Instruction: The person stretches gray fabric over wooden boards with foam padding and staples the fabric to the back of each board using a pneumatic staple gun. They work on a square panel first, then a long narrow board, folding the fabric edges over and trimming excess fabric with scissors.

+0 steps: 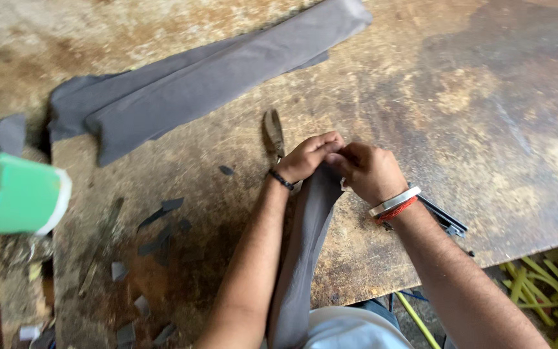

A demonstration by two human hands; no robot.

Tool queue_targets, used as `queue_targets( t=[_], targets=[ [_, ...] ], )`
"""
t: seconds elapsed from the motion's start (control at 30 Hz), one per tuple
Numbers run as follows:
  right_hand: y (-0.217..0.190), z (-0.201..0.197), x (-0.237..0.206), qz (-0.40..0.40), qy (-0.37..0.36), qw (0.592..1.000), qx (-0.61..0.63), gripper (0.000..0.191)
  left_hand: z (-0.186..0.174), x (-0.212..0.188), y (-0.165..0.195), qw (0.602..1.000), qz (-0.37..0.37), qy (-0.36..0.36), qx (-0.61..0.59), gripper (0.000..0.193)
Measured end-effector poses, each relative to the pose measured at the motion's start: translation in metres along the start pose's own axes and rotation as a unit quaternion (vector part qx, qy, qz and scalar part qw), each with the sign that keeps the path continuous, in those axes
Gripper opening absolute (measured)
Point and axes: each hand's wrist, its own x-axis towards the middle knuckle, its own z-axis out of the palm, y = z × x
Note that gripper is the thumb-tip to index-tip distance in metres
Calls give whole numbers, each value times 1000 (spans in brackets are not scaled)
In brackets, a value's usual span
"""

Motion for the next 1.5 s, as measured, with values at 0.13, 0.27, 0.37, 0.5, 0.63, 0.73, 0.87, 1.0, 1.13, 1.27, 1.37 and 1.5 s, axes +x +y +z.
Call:
queue_targets(
  t=[0.13,0.27,0.37,0.5,0.63,0.73,0.87,1.0,1.13,1.27,1.37,1.5],
  targets=[
    [31,17,14,63,-28,978,199,28,-2,-3,3,995,-80,31,44,39],
    [64,56,29,48,-71,898,431,27,-3,-5,9,997,-35,72,17,40],
    [86,87,43,61,-86,824,557,23,7,-13,19,992,-83,84,-52,49],
    [96,122,64,-64,-122,776,615,31,21,-42,40,961,-205,177,55,57],
    [82,143,80,-21,-129,806,577,28,21,-50,65,827,-370,270,325,38],
    [76,146,89,-24,-154,809,567,30,12,-44,82,815,-412,255,318,33],
    [109,128,85,19,-226,851,474,35,14,-32,95,809,-401,246,352,31],
    [196,89,32,10,-98,995,-9,53,21,-28,101,797,-416,230,374,33],
    [272,70,-37,36,-5,963,-265,93,23,-25,103,797,-432,216,362,33],
    [302,79,-56,76,12,959,-272,118,30,-20,99,803,-416,225,363,30],
    [312,74,-46,159,-8,954,-255,122,33,-18,98,795,-436,229,355,31],
    [301,65,-38,165,-10,965,-204,90,33,-17,97,808,-420,234,340,30]
  ],
)
